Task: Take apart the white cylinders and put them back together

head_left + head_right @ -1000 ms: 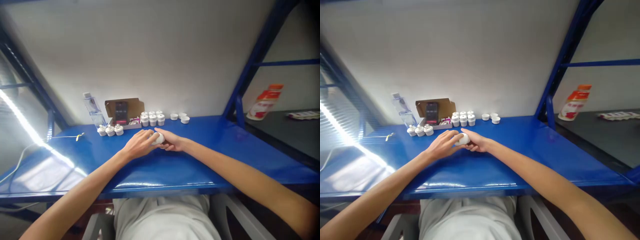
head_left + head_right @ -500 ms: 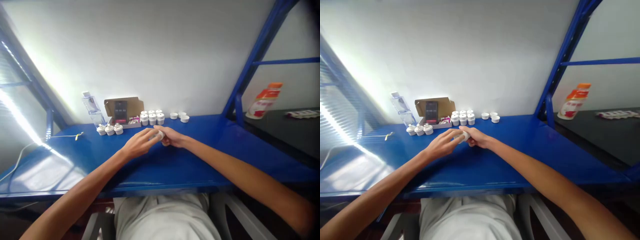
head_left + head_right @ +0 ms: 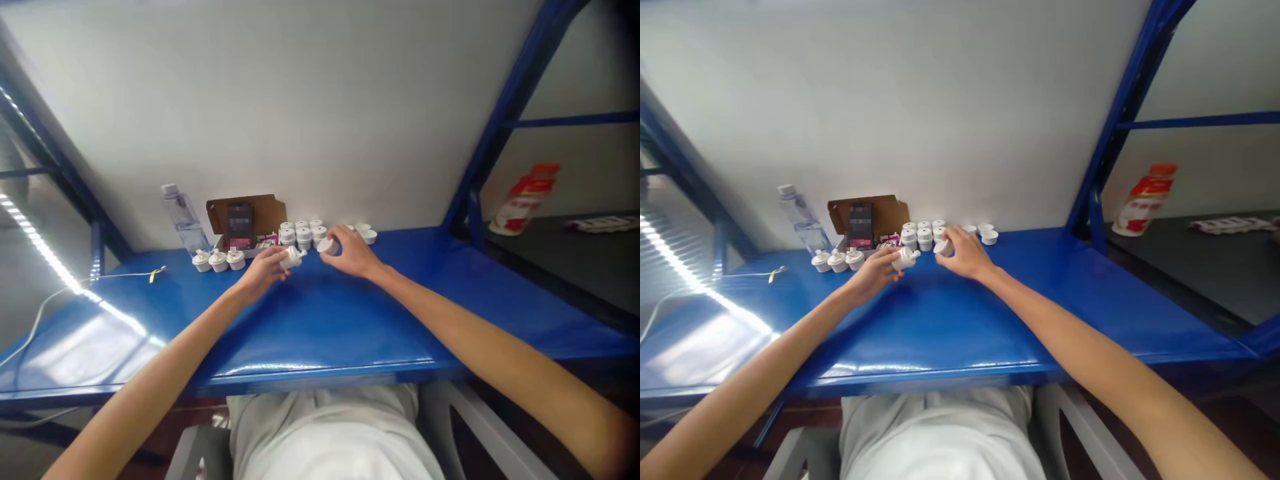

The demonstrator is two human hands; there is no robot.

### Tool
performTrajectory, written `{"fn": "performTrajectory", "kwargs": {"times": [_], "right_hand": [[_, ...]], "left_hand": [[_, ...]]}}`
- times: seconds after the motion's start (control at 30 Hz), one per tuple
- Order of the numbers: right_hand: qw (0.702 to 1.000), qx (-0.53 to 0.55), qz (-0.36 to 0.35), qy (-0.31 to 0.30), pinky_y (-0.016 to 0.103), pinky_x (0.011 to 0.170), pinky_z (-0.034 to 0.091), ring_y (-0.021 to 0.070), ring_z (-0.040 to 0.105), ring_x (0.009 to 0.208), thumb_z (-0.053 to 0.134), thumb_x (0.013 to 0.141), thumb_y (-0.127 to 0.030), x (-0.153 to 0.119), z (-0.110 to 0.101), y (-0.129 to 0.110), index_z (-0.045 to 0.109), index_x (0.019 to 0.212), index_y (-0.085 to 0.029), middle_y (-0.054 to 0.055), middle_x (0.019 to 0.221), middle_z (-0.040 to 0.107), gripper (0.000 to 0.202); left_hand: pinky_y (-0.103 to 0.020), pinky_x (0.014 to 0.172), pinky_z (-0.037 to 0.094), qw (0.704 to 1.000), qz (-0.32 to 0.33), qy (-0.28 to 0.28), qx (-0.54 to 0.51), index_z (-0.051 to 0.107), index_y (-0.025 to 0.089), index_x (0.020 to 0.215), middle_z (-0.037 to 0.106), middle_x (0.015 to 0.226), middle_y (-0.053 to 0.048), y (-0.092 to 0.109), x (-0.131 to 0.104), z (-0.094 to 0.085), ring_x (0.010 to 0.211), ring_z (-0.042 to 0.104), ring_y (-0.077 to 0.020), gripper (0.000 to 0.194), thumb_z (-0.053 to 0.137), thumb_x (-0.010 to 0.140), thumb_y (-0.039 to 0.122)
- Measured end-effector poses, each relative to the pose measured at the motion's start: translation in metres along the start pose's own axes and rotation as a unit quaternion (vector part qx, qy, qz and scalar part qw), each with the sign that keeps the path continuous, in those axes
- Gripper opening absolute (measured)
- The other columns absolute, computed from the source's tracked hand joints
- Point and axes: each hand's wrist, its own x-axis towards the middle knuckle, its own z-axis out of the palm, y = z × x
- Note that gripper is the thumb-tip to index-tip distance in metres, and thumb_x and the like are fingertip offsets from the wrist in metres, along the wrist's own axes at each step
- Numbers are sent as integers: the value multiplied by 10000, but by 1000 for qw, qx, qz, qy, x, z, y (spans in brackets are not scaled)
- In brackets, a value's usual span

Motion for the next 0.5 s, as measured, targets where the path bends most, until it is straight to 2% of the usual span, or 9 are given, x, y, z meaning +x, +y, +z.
{"fn": "performTrajectory", "kwargs": {"times": [0.07,0.13,0.23,0.33,0.4,0.5], "right_hand": [[995,-55,86,-3,361,854,448,271,599,941,676,767,-356,2,2,23,581,992,-205,80,977,654,287],[985,-92,141,-22,348,827,447,269,601,940,683,757,-380,2,3,44,585,966,-209,79,978,660,288],[977,-102,182,-44,336,798,455,264,611,951,654,798,-388,-1,4,64,595,1010,-201,99,1057,655,289],[973,-116,196,-46,349,778,474,256,626,922,639,820,-380,-4,5,65,593,1127,-199,136,1267,580,359],[969,-134,206,-32,373,759,486,263,633,900,639,822,-388,-4,6,56,569,1208,-204,156,1358,520,433],[973,-138,185,-28,382,765,490,285,636,945,609,846,-383,-3,7,40,602,1152,-217,133,1281,587,348]], "left_hand": [[-250,694,530,999,1,-16,-36,623,163,1098,696,1068,-91,0,2,-3,874,675,-160,361,703,756,245],[-268,753,540,999,6,-21,-28,640,161,1098,686,1107,-90,-1,3,-6,971,658,-187,421,674,678,150],[-313,798,551,1000,14,-11,5,640,171,1096,681,1059,-77,-6,6,-11,964,646,-198,466,648,632,132],[-335,779,546,992,32,0,119,631,179,1103,681,1024,-71,-9,7,-17,905,640,-202,482,672,623,167],[-348,780,534,964,72,17,257,630,184,1101,684,1028,-70,-9,7,-21,905,634,-221,492,716,616,205],[-379,824,511,881,148,39,447,623,200,1066,685,1045,-83,-8,5,-28,949,638,-270,437,742,656,296]]}}
